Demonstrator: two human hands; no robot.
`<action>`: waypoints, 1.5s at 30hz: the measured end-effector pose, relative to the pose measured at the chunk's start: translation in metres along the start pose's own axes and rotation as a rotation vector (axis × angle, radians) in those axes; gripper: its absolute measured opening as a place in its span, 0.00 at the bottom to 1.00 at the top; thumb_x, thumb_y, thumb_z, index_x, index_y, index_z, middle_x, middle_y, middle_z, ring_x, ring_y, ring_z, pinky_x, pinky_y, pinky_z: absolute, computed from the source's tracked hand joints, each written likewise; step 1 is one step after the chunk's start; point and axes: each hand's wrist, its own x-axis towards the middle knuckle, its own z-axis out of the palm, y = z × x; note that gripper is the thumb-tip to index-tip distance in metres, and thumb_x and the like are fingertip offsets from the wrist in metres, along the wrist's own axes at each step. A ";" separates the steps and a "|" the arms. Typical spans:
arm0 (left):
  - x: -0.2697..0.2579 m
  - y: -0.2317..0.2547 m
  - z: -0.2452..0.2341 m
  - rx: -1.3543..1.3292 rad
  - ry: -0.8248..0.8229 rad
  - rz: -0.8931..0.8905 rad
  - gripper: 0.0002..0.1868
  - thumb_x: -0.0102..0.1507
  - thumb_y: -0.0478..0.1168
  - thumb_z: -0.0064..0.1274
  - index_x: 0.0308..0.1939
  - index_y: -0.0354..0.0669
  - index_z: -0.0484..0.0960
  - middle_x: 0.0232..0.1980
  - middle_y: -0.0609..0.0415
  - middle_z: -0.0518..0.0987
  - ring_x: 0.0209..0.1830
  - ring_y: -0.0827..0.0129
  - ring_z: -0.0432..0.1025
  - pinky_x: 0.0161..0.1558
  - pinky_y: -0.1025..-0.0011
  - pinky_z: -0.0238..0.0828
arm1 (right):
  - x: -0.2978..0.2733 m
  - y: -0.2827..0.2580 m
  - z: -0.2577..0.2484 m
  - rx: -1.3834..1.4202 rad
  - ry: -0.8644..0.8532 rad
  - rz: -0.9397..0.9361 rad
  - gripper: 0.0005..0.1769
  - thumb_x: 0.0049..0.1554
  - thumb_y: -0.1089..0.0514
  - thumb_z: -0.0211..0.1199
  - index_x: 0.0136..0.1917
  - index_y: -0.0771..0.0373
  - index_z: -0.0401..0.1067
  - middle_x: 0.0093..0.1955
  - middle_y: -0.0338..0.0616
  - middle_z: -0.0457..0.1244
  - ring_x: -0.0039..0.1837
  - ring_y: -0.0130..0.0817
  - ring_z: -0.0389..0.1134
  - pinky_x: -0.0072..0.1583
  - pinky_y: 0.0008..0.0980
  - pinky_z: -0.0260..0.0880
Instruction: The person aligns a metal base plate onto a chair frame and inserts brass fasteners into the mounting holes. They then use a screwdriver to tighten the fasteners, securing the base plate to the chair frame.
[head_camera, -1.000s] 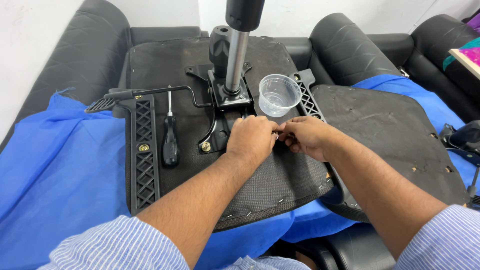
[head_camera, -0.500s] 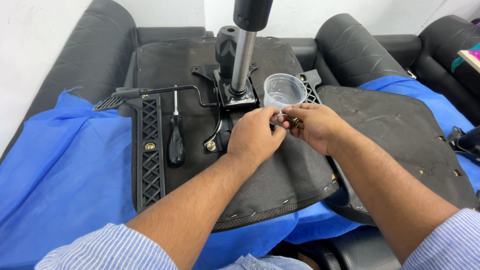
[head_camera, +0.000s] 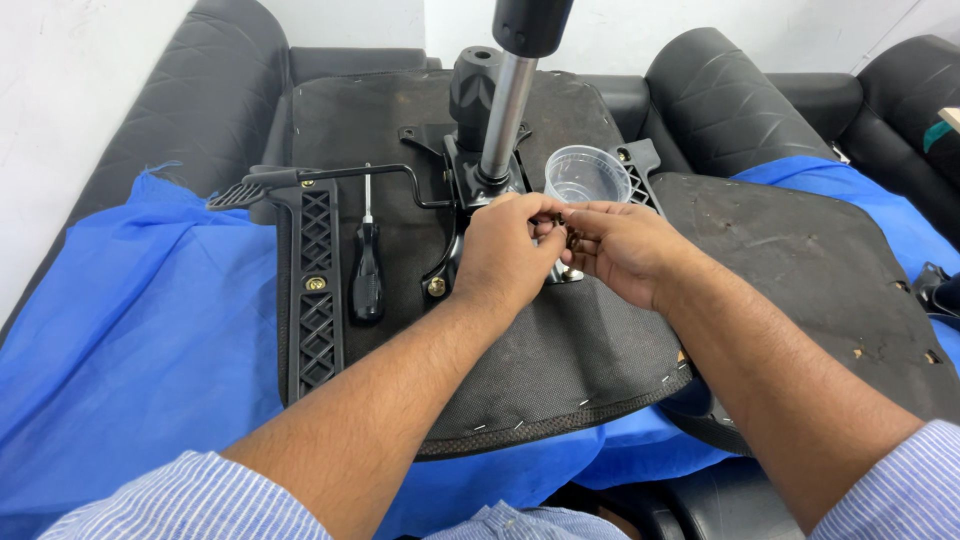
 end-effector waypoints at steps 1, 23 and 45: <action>0.000 -0.002 -0.001 -0.054 -0.007 -0.035 0.11 0.61 0.37 0.59 0.47 0.45 0.86 0.41 0.55 0.83 0.40 0.72 0.80 0.46 0.74 0.80 | -0.001 -0.002 0.001 0.018 -0.025 -0.001 0.15 0.66 0.58 0.52 0.56 0.71 0.74 0.49 0.47 0.68 0.48 0.30 0.68 0.54 0.32 0.73; 0.003 -0.030 -0.034 -0.369 0.062 -0.226 0.21 0.63 0.41 0.58 0.61 0.43 0.79 0.50 0.59 0.82 0.46 0.79 0.80 0.53 0.78 0.80 | -0.007 -0.009 0.033 0.147 -0.129 -0.007 0.13 0.65 0.63 0.50 0.60 0.68 0.69 0.55 0.46 0.69 0.57 0.26 0.72 0.60 0.23 0.73; 0.000 -0.015 -0.035 -0.323 0.135 -0.346 0.10 0.62 0.41 0.60 0.47 0.47 0.86 0.45 0.60 0.86 0.45 0.79 0.81 0.51 0.77 0.81 | -0.010 -0.004 0.043 -0.001 -0.027 0.042 0.05 0.65 0.62 0.55 0.52 0.64 0.71 0.48 0.43 0.68 0.51 0.29 0.71 0.50 0.25 0.71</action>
